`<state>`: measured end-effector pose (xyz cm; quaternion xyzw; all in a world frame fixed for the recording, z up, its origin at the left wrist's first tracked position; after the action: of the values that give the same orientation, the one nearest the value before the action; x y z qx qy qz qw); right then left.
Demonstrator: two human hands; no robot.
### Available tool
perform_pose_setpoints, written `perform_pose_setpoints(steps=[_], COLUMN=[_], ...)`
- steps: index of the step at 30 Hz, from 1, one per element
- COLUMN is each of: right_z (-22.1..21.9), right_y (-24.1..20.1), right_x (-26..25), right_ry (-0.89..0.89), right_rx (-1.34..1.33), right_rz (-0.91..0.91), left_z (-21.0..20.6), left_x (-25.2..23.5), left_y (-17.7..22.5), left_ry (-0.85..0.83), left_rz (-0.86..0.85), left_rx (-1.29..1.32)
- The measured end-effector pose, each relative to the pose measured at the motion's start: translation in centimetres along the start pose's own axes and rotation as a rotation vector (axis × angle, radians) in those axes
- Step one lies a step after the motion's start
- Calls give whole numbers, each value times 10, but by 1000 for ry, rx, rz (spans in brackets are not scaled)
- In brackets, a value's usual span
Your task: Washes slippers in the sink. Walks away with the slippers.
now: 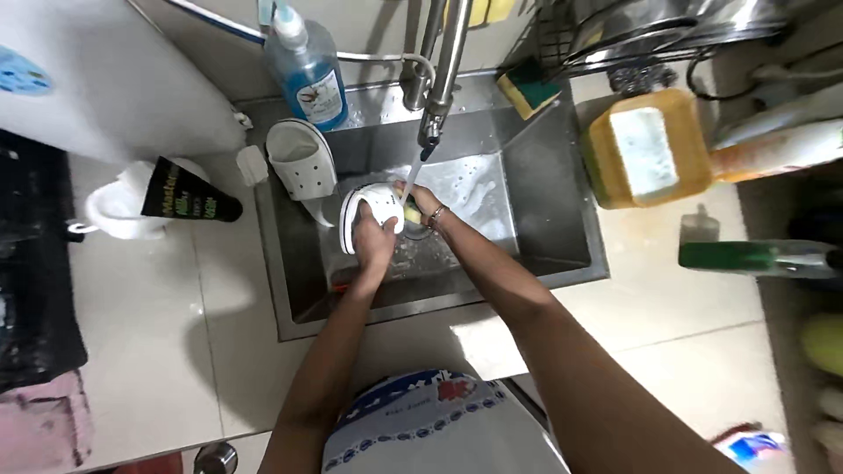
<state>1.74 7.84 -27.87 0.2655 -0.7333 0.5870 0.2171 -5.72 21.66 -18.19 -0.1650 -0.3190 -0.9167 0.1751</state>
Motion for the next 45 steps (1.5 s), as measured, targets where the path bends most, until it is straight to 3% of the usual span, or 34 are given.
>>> perform_pose_setpoints(steps=[3,6,9,14,17,20,22,24,27,29,31,37,42,45], right_z=[-34,-54,-59,-51,-45,-44,-44,-36,-34,-41,-55,-84,-95,-103], right_y=[0,-2,0,-6,-4,-5,-13,-22,-27,-32,-47,-61,-80,-90], right_x=[23,43,51,65,69,67,67,72,89,95,103,103,97,106], right_ry=[-41,-49,76,241,303,370,337,344,322,403,458,411,2,23], right_rx=[-451,-506,-317,413,253,-187,-323,-204,182,289,331,29,-42,-33], right_rz=[-19,159,219,258,126,151,213,352,509,619,598,467,608,600], left_z=[28,38,46,55,62,67,71,68,63,56,55,64,68,64], left_x=[7,13,20,11,-4,-19,-29,-31,-26,-34,-37,-26,-25,-24], left_y=[20,19,15,28,43,50,47,46,36,27,24,24,16,15], left_ry=[-2,51,43,-20,-59,-41,-15,-44,-81,-59,-82,-219,-280,-324], left_rz=[-3,-25,-32,-124,-214,-247,-246,-235,-232,-281,-324,-342,-238,-305], left_rx=[4,90,3,-245,-328,-298,-250,-217,-157,-130,-119,-95,14,-26])
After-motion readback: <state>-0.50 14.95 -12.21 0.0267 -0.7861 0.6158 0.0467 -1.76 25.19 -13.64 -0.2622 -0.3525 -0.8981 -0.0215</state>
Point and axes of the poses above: each hand's wrist, its own x-axis away from the middle knuckle, its own z-axis out of the back of the hand, y = z × x, the point moved 3 cm from there along -x, towards the middle knuckle, and after that the axes turned 8 degrees about -x, right-handed, at the moved point
